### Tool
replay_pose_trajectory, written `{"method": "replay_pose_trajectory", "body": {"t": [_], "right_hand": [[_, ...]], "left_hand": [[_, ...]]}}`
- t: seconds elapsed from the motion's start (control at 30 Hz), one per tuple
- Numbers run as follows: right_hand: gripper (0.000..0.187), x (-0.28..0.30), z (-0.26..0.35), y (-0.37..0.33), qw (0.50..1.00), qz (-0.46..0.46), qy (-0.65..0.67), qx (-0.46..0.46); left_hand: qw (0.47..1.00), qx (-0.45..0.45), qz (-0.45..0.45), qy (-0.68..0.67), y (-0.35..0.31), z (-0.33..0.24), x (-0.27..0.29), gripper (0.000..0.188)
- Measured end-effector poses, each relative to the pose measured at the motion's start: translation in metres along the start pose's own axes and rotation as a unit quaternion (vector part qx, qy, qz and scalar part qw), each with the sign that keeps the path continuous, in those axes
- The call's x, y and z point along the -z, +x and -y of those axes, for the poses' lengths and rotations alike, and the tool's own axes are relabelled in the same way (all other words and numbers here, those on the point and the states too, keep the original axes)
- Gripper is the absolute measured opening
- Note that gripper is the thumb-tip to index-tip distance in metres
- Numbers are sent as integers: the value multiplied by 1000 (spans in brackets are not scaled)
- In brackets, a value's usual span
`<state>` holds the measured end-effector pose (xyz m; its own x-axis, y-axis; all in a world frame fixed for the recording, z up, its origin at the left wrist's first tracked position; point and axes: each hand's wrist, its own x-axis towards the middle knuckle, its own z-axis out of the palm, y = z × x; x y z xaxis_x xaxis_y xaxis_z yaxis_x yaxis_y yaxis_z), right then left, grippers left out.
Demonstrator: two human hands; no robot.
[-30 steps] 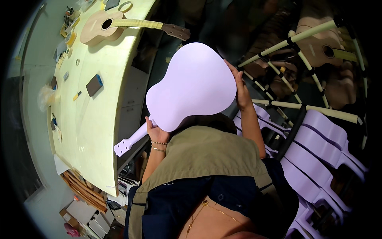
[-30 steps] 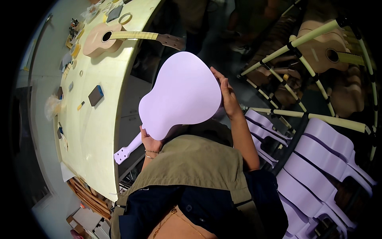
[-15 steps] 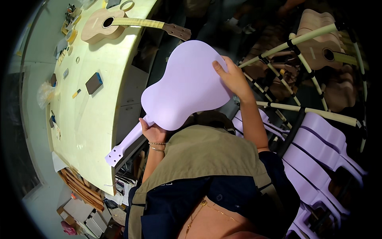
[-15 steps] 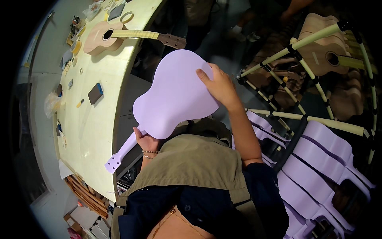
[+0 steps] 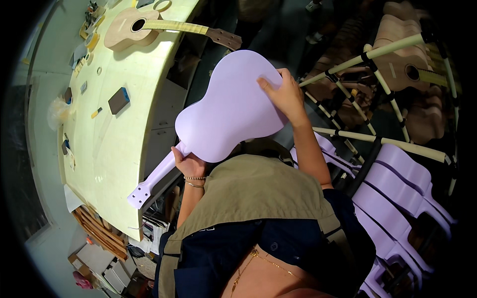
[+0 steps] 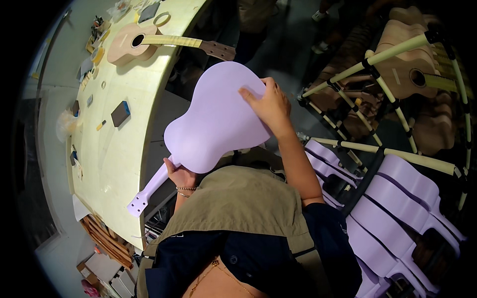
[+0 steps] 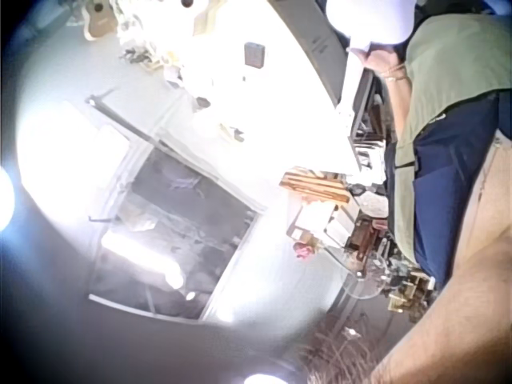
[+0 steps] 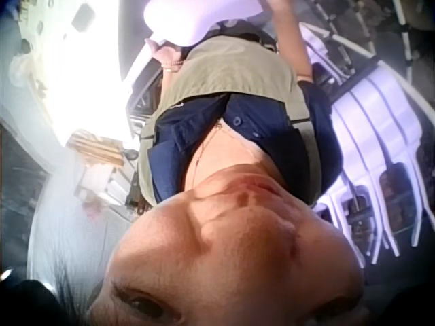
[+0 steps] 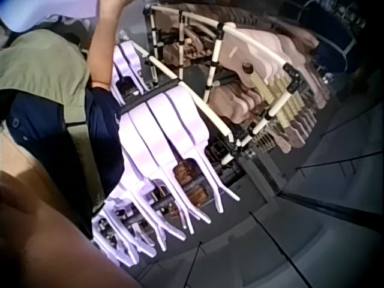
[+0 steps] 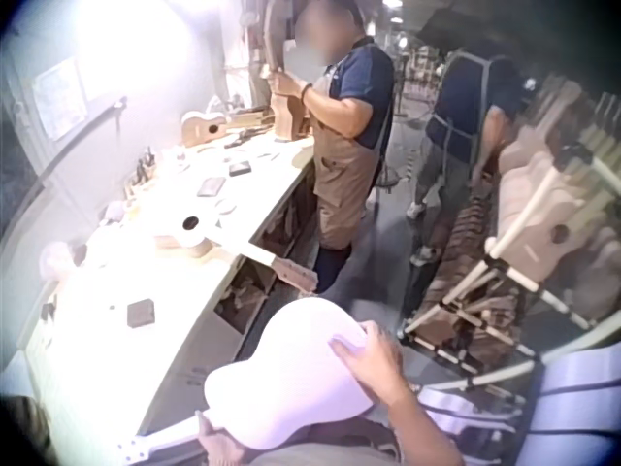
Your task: The person sands the edges and body of a purple guitar using a sanding block and a small yellow tool. They inspect the instrument, apply masking tape to the soundhole, and place the guitar on a rack.
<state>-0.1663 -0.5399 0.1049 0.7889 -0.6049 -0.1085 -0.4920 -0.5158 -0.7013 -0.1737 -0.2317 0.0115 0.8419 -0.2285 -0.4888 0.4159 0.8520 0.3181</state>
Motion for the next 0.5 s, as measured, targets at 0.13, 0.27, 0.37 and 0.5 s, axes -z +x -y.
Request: {"method": "replay_pose_trajectory", "body": {"t": [0.13,0.27,0.37,0.5], "right_hand": [[51,4,6,-2,999,9,-37,-20],[44,8,-5,3,994,55,89,-36],[38,3,-11,5,987,26,160,4],[37,3,-12,5,985,6,164,49]], "left_hand": [[1000,-6,14,9,0,-3,1,61],[1000,9,0,6,1,-5,-1,61],[998,51,5,-21,4,-9,4,61],[997,72,1,-34,11,-10,16,60]]}}
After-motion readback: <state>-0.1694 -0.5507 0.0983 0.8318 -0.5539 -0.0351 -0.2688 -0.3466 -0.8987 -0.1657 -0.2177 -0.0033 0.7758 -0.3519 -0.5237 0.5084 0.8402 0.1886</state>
